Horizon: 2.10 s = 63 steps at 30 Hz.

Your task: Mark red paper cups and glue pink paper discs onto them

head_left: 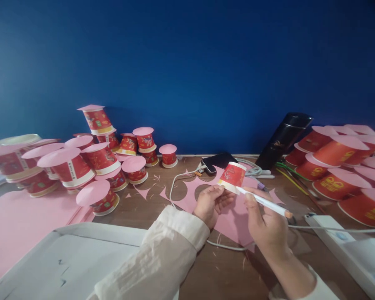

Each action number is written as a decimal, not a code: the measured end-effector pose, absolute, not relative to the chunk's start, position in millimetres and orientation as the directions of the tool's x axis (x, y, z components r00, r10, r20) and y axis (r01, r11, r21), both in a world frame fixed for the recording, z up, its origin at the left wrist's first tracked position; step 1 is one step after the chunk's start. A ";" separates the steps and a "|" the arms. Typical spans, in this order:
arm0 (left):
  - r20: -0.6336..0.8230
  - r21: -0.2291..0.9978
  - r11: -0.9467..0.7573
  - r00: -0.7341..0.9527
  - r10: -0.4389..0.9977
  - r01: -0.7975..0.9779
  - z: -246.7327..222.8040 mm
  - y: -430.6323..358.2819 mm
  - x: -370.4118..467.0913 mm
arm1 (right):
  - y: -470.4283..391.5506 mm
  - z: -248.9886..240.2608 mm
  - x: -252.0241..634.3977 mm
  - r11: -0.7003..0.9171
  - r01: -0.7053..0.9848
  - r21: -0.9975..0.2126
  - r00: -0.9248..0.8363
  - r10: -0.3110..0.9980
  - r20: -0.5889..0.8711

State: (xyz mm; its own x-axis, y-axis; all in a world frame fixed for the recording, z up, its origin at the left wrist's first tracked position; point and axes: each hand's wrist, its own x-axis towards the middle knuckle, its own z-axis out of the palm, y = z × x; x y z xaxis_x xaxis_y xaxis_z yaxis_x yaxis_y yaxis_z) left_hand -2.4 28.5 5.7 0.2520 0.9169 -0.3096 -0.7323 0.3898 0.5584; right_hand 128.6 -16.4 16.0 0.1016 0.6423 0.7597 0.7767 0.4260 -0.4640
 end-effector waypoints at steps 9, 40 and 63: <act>-0.263 0.600 0.358 0.246 0.933 -0.716 2.0 28.7 -2.4 | -18.1 20.2 125.9 0.479 0.764 -0.432 0.045 0.628 0.777; -0.209 0.593 0.329 0.254 0.944 -0.735 -2.0 29.4 0.8 | -19.6 15.5 125.9 0.501 0.687 -0.526 0.078 0.670 0.739; -0.173 0.491 0.512 0.497 0.850 -0.705 8.3 23.3 -5.1 | 11.0 -3.4 147.9 0.064 -0.414 -0.908 0.381 0.918 -0.109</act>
